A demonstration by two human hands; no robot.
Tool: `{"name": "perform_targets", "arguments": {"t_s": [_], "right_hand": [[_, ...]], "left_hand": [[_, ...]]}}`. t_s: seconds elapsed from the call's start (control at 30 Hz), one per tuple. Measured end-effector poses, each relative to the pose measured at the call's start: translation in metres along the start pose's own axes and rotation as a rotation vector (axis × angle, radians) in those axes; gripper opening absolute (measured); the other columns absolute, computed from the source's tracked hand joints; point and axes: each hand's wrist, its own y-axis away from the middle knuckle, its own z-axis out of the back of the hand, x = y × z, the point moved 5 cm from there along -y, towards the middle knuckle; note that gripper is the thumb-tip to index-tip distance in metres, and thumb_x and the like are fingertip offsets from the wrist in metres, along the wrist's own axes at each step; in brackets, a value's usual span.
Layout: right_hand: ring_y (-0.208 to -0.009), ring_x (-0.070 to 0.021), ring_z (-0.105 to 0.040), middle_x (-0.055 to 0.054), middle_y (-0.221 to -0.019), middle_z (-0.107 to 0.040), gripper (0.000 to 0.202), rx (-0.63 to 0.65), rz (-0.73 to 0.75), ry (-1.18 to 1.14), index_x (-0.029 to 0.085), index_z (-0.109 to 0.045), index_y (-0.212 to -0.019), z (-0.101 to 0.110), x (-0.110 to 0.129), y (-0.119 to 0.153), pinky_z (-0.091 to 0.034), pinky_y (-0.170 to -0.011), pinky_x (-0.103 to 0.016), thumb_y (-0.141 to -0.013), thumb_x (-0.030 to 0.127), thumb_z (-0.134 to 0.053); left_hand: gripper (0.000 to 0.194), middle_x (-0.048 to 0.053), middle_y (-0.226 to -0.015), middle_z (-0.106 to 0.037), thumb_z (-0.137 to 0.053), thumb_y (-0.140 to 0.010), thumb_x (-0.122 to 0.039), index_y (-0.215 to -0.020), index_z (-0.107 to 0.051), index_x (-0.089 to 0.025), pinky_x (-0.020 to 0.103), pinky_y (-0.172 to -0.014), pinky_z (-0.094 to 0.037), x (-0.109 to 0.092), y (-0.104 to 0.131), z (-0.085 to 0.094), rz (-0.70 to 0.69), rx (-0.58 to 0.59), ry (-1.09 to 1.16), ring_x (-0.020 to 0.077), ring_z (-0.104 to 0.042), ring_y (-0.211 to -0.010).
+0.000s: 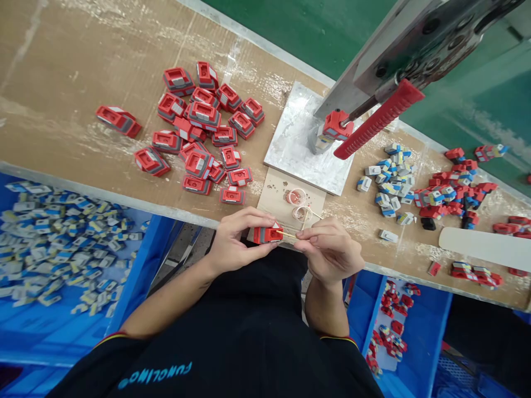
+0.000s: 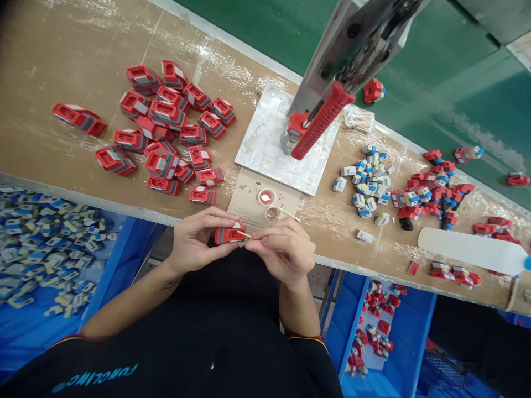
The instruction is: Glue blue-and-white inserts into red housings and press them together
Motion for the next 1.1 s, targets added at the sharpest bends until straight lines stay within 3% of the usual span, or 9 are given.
{"name": "perform_targets", "arguments": {"t_s": [0.3,0.6,0.67,0.8,0.87,1.0,1.1], "right_hand": [[-0.056,-0.0149,-0.070,0.001,-0.069,-0.078,0.023,0.054,0.005,0.004,0.021,-0.063,-0.085,0.005,0.004,-0.003,-0.054,-0.052,-0.030,-0.100,0.027,-0.080],[-0.052,-0.0149,-0.070,0.001,-0.071,-0.080,0.019,0.013,-0.007,-0.078,0.022,-0.065,-0.088,-0.006,0.013,0.001,-0.051,-0.049,-0.029,-0.100,0.028,-0.079],[-0.052,-0.0157,-0.070,0.001,-0.072,-0.080,0.017,-0.022,-0.015,-0.078,0.023,-0.067,-0.091,0.001,0.009,0.003,-0.051,-0.050,-0.030,-0.099,0.028,-0.081],[-0.055,-0.0179,-0.070,0.004,-0.068,-0.075,0.017,-0.135,-0.060,0.017,0.024,-0.069,-0.090,0.036,-0.013,0.005,-0.050,-0.053,-0.032,-0.095,0.025,-0.085],[-0.062,-0.0194,-0.072,0.002,-0.072,-0.077,0.017,-0.028,-0.113,0.128,0.025,-0.070,-0.088,0.044,-0.028,0.005,-0.053,-0.059,-0.034,-0.093,0.022,-0.085],[-0.078,-0.0214,-0.075,-0.002,-0.087,-0.082,0.016,0.293,-0.108,0.276,0.025,-0.071,-0.088,0.033,-0.047,0.011,-0.057,-0.073,-0.037,-0.094,0.025,-0.085],[-0.089,-0.0230,-0.076,-0.005,-0.100,-0.082,0.015,0.379,-0.123,0.279,0.026,-0.073,-0.091,0.031,-0.056,0.015,-0.058,-0.079,-0.039,-0.096,0.035,-0.083]], "left_hand": [[0.028,0.010,-0.105,-0.085,-0.091,-0.084,-0.019,-0.110,-0.081,-0.022,0.030,-0.082,-0.069,-0.002,-0.001,0.002,-0.020,0.003,-0.019,0.0219,-0.084,-0.093],[0.028,0.011,-0.109,-0.086,-0.092,-0.084,-0.020,-0.110,-0.082,-0.022,0.034,-0.087,-0.070,0.000,0.003,-0.002,-0.006,0.023,0.019,0.0237,-0.085,-0.097],[0.029,0.011,-0.108,-0.086,-0.092,-0.083,-0.019,-0.109,-0.082,-0.022,0.033,-0.086,-0.070,0.000,0.003,-0.001,0.000,0.022,0.016,0.0238,-0.085,-0.097],[0.032,0.012,-0.108,-0.086,-0.093,-0.080,-0.015,-0.110,-0.081,-0.022,0.032,-0.085,-0.070,-0.001,0.002,0.004,-0.008,0.008,0.029,0.0241,-0.085,-0.097],[0.032,0.012,-0.109,-0.086,-0.092,-0.081,-0.016,-0.111,-0.081,-0.022,0.033,-0.084,-0.070,-0.001,0.002,0.006,-0.008,0.002,0.049,0.0244,-0.085,-0.097],[0.030,0.013,-0.110,-0.086,-0.092,-0.082,-0.017,-0.110,-0.081,-0.023,0.035,-0.085,-0.071,0.003,0.003,0.007,0.033,0.005,0.089,0.0260,-0.086,-0.098],[0.030,0.013,-0.111,-0.086,-0.092,-0.082,-0.016,-0.109,-0.081,-0.022,0.034,-0.085,-0.072,0.004,0.005,0.010,0.070,-0.013,0.131,0.0263,-0.086,-0.099]]}}
